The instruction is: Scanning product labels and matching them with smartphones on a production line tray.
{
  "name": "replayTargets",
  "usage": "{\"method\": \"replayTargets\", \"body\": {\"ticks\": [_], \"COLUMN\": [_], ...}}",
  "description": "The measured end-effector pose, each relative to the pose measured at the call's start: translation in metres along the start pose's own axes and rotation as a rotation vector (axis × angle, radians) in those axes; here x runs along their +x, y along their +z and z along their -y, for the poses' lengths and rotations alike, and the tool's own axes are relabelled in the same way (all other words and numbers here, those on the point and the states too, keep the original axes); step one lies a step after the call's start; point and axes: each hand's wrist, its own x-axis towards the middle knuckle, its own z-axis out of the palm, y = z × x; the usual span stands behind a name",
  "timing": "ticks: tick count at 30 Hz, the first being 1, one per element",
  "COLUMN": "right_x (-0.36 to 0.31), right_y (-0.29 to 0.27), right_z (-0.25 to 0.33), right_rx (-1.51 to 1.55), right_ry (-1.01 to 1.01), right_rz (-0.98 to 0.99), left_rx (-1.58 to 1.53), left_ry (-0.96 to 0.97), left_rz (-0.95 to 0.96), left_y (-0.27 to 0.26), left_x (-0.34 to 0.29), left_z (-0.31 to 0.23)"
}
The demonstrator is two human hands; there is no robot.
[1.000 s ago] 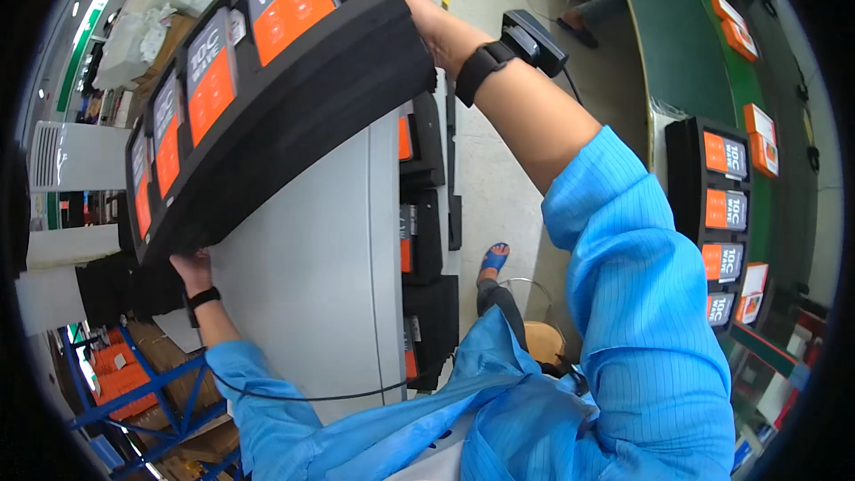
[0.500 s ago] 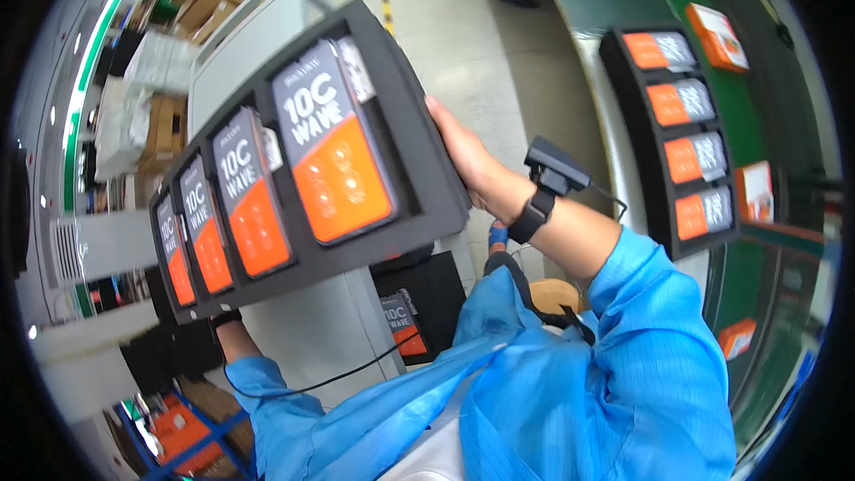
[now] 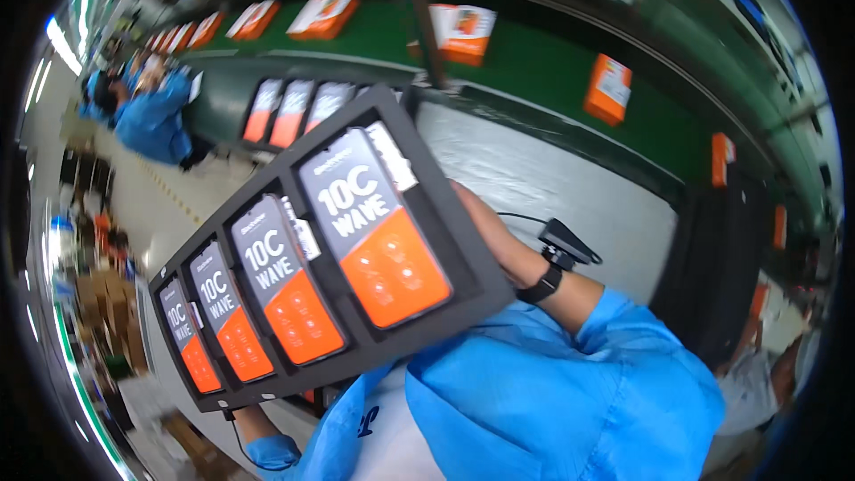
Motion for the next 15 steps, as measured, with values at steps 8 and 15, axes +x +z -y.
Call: {"method": "replayTargets", "body": {"ticks": [8,15], "right_x": [-0.244,-0.263], "right_y": [-0.159,-0.296], "right_z": [0.068,-0.015], "right_rx": [0.176,0.194], "right_ry": [-0.267,-0.372], "right_rz": [-0.558,-0.829], "left_rx": [0.127,0.090], "left_ry": [-0.472,-0.719], "left_rz": [0.478,0.777], "left_y": [0.222,0.316], "left_x": [-0.040,0.060], "left_z": [0.097,0.312]}}
